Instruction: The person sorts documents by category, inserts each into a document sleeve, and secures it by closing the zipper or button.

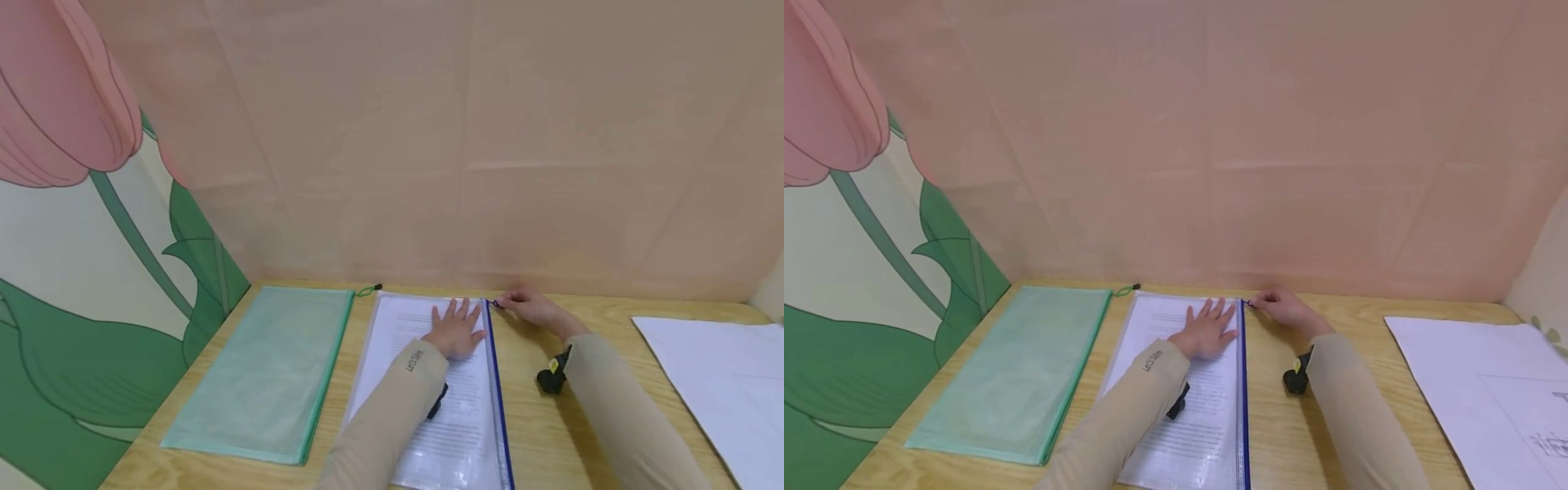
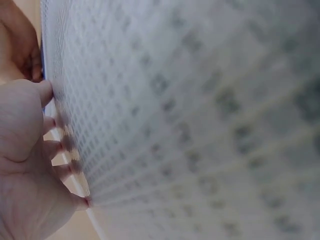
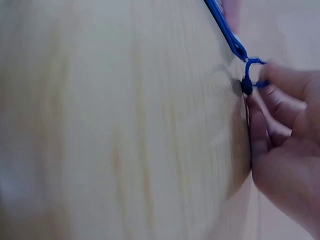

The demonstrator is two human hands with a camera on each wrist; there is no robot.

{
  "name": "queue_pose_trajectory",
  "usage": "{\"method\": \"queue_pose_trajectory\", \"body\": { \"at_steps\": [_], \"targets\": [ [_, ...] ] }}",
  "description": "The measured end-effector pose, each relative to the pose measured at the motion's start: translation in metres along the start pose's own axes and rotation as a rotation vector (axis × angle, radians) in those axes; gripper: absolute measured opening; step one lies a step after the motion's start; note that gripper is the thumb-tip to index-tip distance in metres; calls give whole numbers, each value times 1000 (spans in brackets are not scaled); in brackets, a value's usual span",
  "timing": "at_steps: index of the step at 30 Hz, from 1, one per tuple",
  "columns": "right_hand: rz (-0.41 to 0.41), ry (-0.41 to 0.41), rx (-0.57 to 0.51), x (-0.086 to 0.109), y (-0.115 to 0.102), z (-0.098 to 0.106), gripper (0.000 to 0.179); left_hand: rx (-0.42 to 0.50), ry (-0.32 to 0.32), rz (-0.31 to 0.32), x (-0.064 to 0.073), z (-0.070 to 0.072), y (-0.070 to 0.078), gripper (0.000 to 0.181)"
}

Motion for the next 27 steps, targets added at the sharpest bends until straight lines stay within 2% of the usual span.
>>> {"method": "queue_pose_trajectory", "body": {
  "at_steps": [3,9,19,27],
  "targets": [
    [-55,-41,-89,5,10,0,51,-19,6,4,0,0,0,58],
    [-17,-78,-214,10,11,1,56,-35,16,-1,-2,-1,0,58],
    [-27,-28,-286,7,11,7,35,-16,12,-14,-4,1,0,59],
    [-50,-59,-319,9,14,4,40,-3,-1,-10,-2,0,-1,59]
  ]
}}
Point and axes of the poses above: each hand's wrist, its own x-axis away from the middle knuckle, its own z-axis out of the back of the hand, y = z × x, the point moved 10 cm from there along -x, towards the middle knuckle, and after that the axes turned 11 degrees about -z, right-handed, at the moved point
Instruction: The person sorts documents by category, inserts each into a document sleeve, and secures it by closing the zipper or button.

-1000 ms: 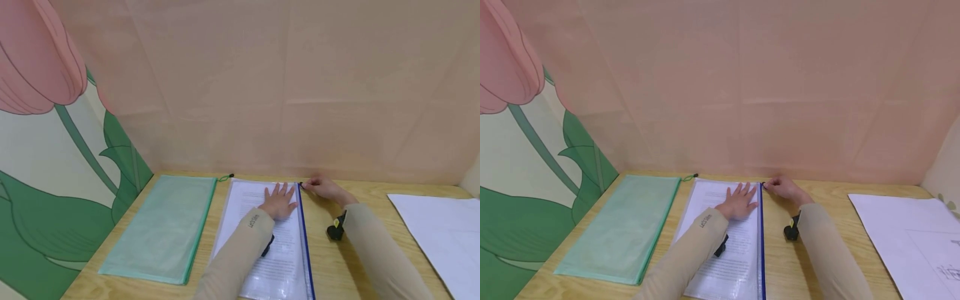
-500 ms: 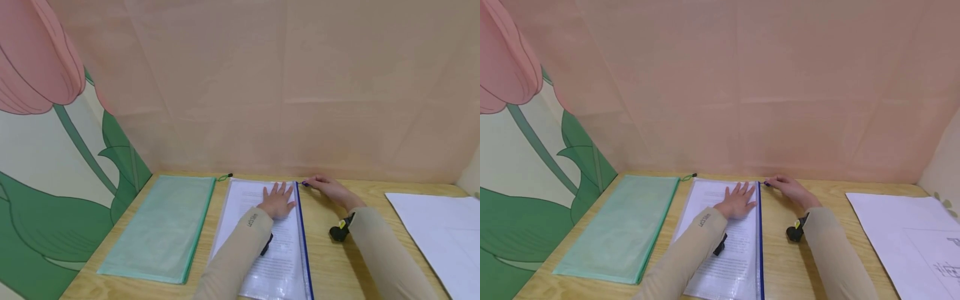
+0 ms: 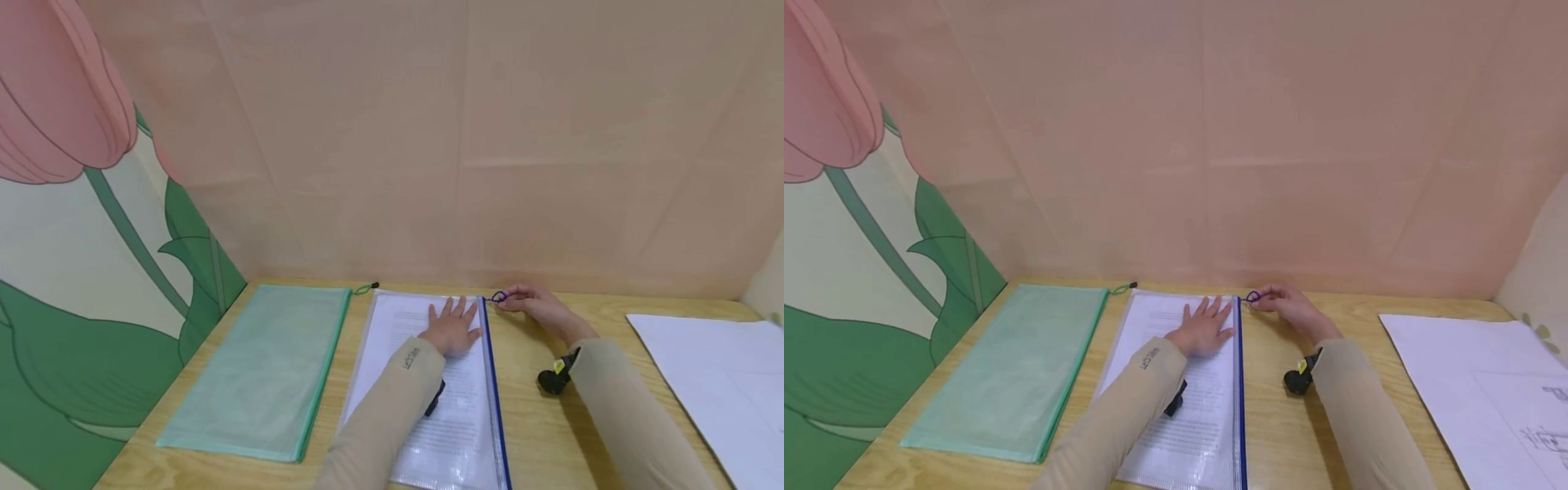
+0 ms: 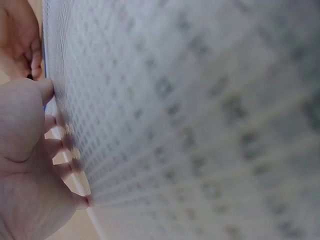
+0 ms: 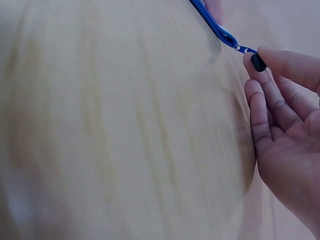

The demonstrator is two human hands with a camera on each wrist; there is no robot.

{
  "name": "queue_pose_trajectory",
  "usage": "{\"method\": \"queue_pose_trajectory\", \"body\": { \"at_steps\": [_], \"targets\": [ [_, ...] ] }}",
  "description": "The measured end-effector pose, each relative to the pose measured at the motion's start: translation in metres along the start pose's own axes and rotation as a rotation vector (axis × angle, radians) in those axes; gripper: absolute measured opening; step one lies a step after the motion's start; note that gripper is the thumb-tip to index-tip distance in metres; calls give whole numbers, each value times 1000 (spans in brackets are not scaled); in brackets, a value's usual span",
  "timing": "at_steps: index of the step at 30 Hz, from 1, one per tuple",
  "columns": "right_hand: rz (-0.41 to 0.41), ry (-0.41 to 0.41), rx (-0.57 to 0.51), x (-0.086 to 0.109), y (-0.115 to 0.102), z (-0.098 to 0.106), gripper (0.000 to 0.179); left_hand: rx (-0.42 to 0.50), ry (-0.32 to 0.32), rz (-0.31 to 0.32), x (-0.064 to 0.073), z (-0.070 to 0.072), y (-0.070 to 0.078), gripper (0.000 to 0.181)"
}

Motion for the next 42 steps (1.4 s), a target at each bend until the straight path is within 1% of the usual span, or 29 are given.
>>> {"method": "queue_pose_trajectory", "body": {
  "at_steps": [5,12,14,20,24,29,33,36,40,42],
  "targets": [
    [23,0,-6,7,0,-1,48,-1,2,-2,1,-2,0,59],
    [9,31,15,8,5,1,48,-16,16,-11,1,-1,-3,59],
    [0,25,34,8,6,2,48,-13,15,-11,1,-1,-4,59],
    [-6,-29,67,16,6,0,47,3,10,-9,1,-2,-8,59],
    [-14,-45,91,21,9,-1,45,2,-1,-8,1,-4,-7,60],
    [-3,-48,105,25,9,0,44,-15,0,-11,2,0,-3,59],
    [8,-42,162,27,9,2,41,-22,-8,-16,3,1,-2,59],
    [30,-38,217,30,7,1,39,-18,-11,-10,3,1,-2,59],
    [67,-45,250,34,3,-2,37,-28,-5,5,3,1,-3,59],
    [62,-46,263,36,3,-3,38,-30,-2,4,3,1,-3,59]
  ]
}}
Point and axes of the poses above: each hand's wrist, its own x-axis away from the middle knuckle, its own z-axis out of the back of the hand, y = z × x, the point moved 10 cm from there along -x, towards the middle knuckle, and after that the axes turned 11 degrees about -z, right-handed, at the moved point
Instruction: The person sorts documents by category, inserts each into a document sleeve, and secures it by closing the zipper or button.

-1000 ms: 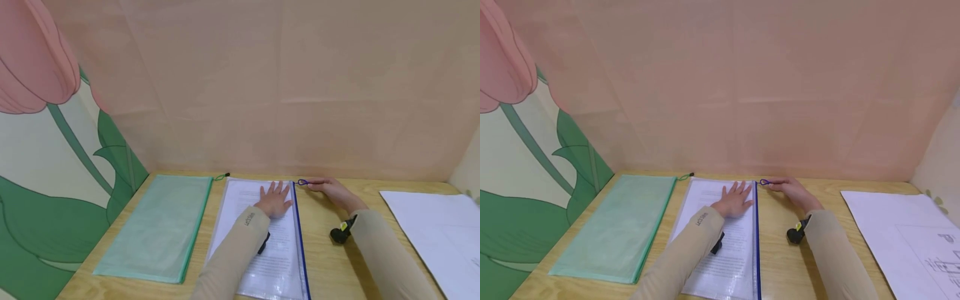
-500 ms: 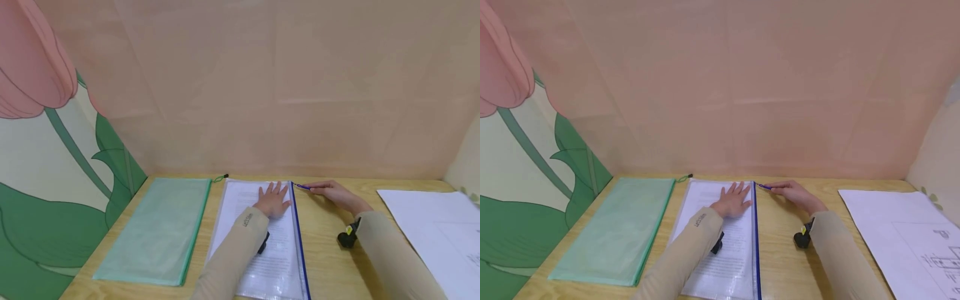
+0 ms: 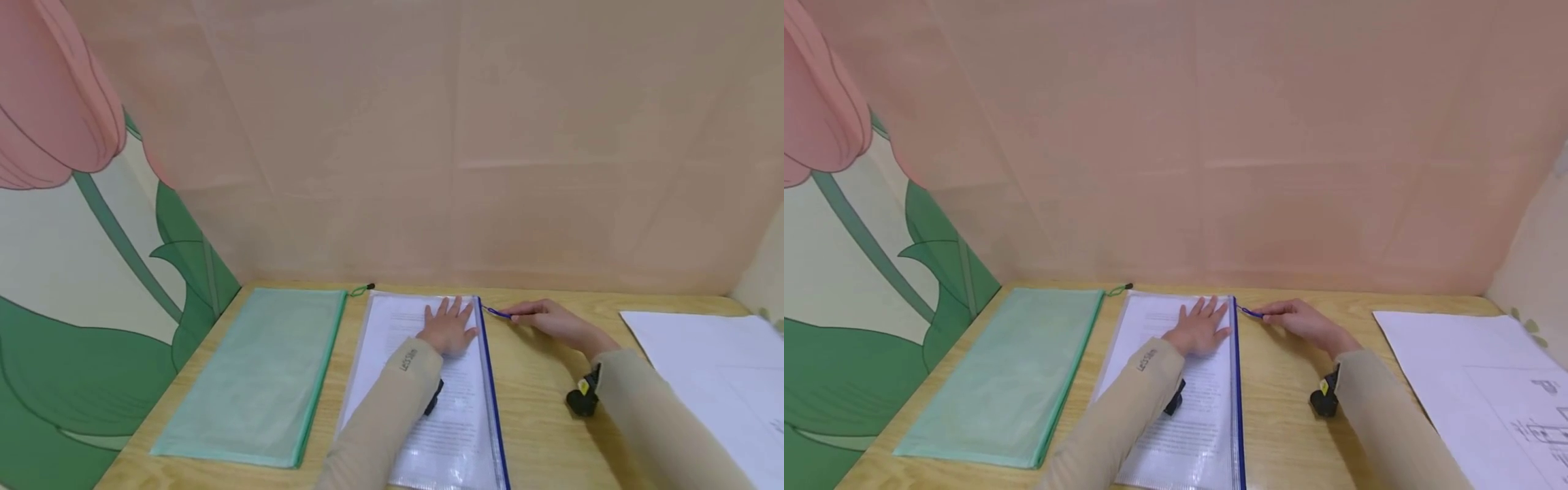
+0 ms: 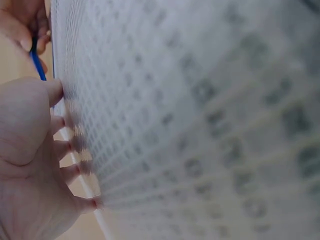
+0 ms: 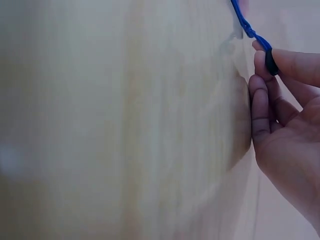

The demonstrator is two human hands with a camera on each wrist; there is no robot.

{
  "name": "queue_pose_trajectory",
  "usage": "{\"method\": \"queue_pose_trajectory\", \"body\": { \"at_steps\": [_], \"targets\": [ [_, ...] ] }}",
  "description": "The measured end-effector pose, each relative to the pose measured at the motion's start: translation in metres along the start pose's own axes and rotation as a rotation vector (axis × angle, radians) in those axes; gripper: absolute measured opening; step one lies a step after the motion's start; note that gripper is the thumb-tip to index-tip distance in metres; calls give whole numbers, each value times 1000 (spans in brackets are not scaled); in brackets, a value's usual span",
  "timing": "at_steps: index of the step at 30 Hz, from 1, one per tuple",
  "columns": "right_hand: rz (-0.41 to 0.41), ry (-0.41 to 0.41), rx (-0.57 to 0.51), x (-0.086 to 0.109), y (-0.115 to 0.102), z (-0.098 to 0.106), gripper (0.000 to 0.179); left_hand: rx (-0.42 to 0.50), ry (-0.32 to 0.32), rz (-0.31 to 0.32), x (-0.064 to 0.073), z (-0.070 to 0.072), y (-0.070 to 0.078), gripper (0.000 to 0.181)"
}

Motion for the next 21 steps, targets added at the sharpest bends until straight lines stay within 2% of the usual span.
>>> {"method": "queue_pose_trajectory", "body": {
  "at_steps": [5,12,21],
  "targets": [
    [-9,-2,16,5,-1,-2,39,6,-4,9,0,1,0,58],
    [33,11,-1,8,-7,-2,37,-9,11,32,-1,6,-2,58],
    [31,3,57,13,-4,-8,35,-19,-3,30,-1,3,-2,57]
  ]
}}
Point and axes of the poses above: each hand's wrist, its own x-axis away from the middle knuckle, its own z-axis out of the back of the hand, y = z × x, the point moved 10 cm from there along -x, towards the middle knuckle, and after that the axes turned 11 degrees about -z, right-handed, at the moved point
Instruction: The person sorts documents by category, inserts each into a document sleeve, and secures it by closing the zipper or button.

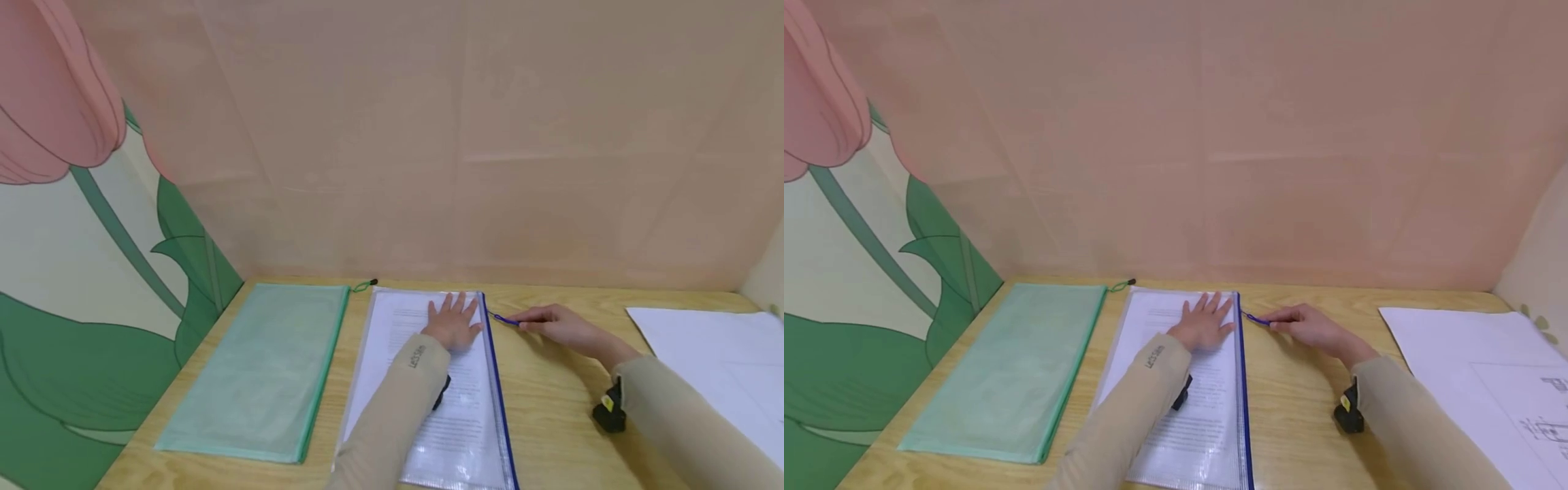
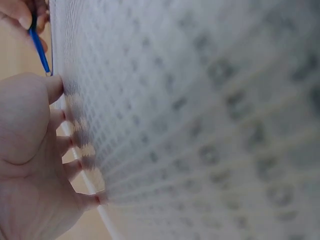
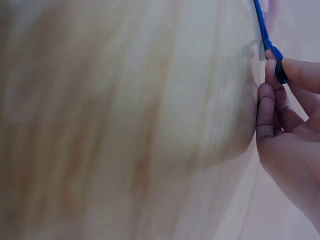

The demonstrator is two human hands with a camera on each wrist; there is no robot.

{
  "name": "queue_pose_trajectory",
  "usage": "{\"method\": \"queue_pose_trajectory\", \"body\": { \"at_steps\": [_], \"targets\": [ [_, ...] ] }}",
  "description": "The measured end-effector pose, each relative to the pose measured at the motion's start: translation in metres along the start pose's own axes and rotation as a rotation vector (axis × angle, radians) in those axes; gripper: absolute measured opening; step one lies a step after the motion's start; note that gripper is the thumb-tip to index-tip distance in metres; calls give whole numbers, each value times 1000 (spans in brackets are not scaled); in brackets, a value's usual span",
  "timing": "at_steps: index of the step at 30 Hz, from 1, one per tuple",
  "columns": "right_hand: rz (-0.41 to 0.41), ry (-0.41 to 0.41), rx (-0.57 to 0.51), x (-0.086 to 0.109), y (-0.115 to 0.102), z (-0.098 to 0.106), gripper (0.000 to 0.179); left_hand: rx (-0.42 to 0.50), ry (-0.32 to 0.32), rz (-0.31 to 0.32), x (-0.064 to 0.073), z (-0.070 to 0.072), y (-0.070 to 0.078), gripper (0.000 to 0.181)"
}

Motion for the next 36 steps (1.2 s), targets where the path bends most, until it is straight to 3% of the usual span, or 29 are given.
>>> {"method": "queue_pose_trajectory", "body": {
  "at_steps": [8,17,26,31,36],
  "targets": [
    [40,2,73,8,-14,-4,31,16,-13,4,3,3,2,56],
    [33,-31,80,16,-14,-12,30,23,-31,8,0,-1,2,57],
    [90,-70,99,32,-23,-18,29,14,-33,2,0,1,5,56],
    [156,-92,105,43,-29,-22,28,27,-36,-3,-2,3,6,56],
    [256,-53,148,59,-37,-30,25,28,-38,-1,3,2,7,57]
  ]
}}
Point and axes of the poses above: each hand's wrist, its own x-axis away from the middle knuckle, its own z-axis out of the back of the hand, y = z × x, the point moved 10 cm from there along -x, towards the middle knuckle, and after that the axes turned 11 degrees about -z, right-handed, at the moved point
